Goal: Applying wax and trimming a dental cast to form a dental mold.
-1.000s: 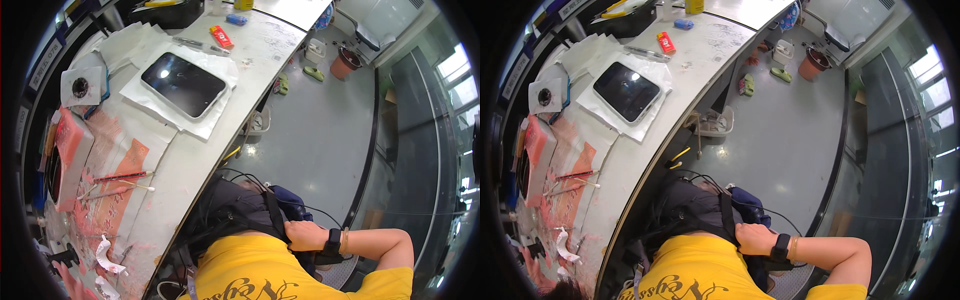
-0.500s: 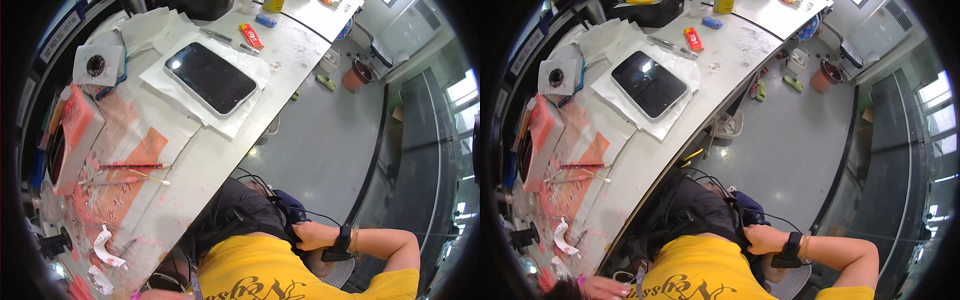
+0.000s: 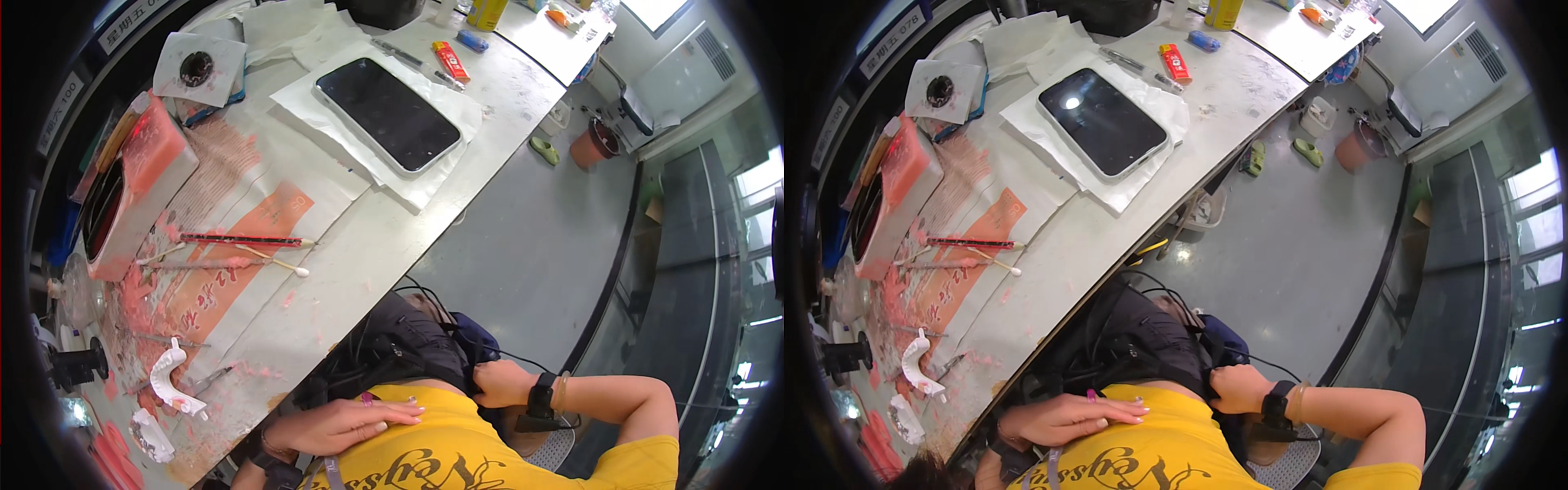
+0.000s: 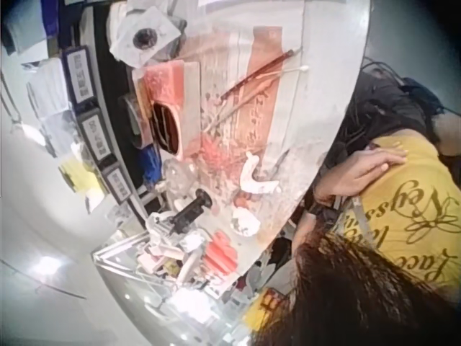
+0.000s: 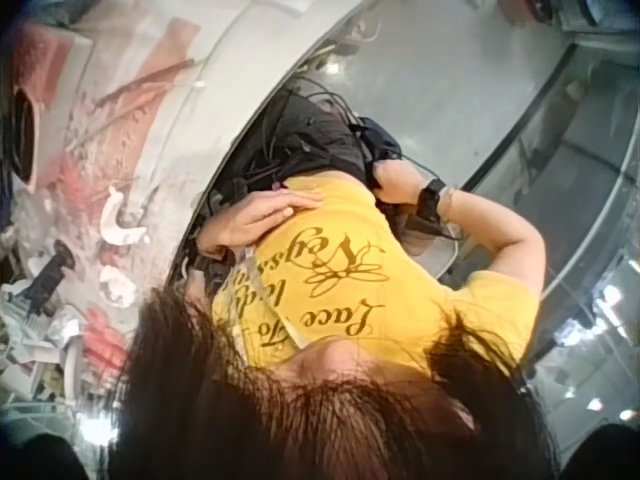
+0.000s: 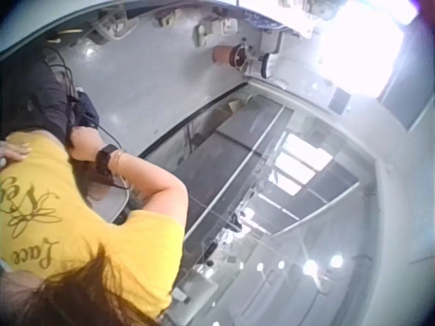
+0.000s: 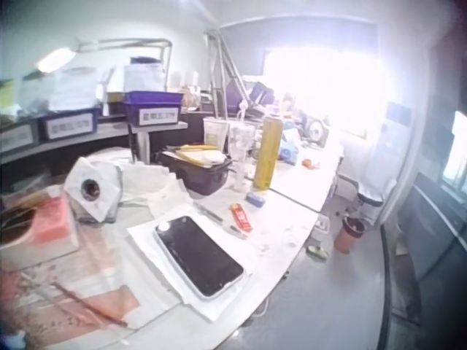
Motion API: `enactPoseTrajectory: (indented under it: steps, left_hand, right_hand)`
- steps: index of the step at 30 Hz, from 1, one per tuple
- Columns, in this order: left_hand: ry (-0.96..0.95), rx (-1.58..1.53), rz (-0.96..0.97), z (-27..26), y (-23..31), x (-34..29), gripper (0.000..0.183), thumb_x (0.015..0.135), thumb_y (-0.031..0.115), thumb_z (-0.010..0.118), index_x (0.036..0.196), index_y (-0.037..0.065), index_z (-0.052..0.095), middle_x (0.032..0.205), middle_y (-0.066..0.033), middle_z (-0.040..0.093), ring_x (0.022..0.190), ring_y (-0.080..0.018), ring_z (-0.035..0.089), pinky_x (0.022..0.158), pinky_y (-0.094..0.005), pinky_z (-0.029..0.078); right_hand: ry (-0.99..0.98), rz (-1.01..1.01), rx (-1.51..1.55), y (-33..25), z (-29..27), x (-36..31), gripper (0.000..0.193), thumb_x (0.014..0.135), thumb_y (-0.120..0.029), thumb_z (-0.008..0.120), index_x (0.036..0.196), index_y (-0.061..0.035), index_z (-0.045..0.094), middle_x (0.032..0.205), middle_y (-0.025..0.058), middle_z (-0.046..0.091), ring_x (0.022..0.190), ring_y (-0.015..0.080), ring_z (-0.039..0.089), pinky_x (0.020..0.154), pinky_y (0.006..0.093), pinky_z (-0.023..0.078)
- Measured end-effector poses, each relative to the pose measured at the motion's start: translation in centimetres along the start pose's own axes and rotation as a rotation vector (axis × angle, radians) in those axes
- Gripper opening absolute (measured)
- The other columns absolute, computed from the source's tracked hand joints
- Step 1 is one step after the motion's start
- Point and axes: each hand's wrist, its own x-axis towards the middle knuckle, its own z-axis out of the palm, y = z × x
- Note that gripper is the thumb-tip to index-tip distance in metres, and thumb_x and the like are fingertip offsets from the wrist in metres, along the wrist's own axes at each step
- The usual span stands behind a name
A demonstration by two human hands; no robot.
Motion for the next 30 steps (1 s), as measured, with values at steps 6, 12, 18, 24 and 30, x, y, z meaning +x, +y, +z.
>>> enactPoseTrajectory:
  steps: [6, 12, 18, 24, 30]
  left_hand:
    - [0.044, 0.146, 0.102, 2.2, -0.1, 0.3, 0.053, 0.097, -0.001, 0.042, 0.15, 0.005, 0.037, 0.158, -0.0176, 0.03, 0.15, -0.0321, 0.02, 0.118, -0.0396, 0.023]
    - [0.51, 0.302, -0.021, 2.0, -6.6, 4.0, 0.032, 0.091, -0.002, 0.052, 0.121, 0.003, 0.064, 0.121, -0.0136, 0.066, 0.107, -0.027, 0.065, 0.095, -0.0341, 0.05]
    - [0.423, 0.889, -0.019, 1.6, -5.9, 5.6, 0.017, 0.087, 0.013, 0.066, 0.101, 0.004, 0.066, 0.098, -0.0122, 0.066, 0.091, -0.0303, 0.066, 0.079, -0.0375, 0.055]
    - [0.348, 1.086, -0.047, 1.9, -5.8, 5.1, 0.013, 0.086, 0.015, 0.067, 0.09, 0.004, 0.062, 0.089, -0.0117, 0.064, 0.084, -0.0298, 0.066, 0.071, -0.0381, 0.056]
    - [0.527, 0.672, 0.113, 2.4, -5.1, 5.0, 0.007, 0.083, 0.003, 0.066, 0.087, 0.001, 0.06, 0.081, -0.011, 0.062, 0.075, -0.03, 0.065, 0.066, -0.0366, 0.052]
  right_hand:
    - [0.457, -0.102, 0.276, 0.1, 1.5, 0.2, 0.032, 0.083, -0.019, 0.066, 0.1, 0.0042, 0.053, 0.098, 0.0218, 0.063, 0.093, 0.0421, 0.064, 0.08, 0.049, 0.053]
    - [0.13, -0.034, 0.45, 1.5, 0.4, 1.4, 0.038, 0.09, -0.026, 0.068, 0.104, 0.0089, 0.06, 0.096, 0.0281, 0.067, 0.097, 0.0449, 0.062, 0.082, 0.0454, 0.05]
    - [-0.061, -0.04, 0.518, 2.2, -0.2, 1.6, 0.039, 0.091, -0.028, 0.07, 0.099, 0.009, 0.061, 0.086, 0.0186, 0.067, 0.084, 0.029, 0.064, 0.074, 0.0404, 0.047]
    - [-0.254, -0.108, 0.522, 2.0, -1.5, 0.4, 0.033, 0.093, -0.025, 0.069, 0.092, 0.0074, 0.06, 0.08, 0.0109, 0.067, 0.081, 0.0214, 0.063, 0.071, 0.0378, 0.045]
    - [-0.269, -0.17, 0.36, 3.7, 0.1, 1.0, 0.05, 0.092, -0.04, 0.066, 0.096, 0.0094, 0.065, 0.089, 0.0197, 0.07, 0.086, 0.0297, 0.066, 0.075, 0.039, 0.048]
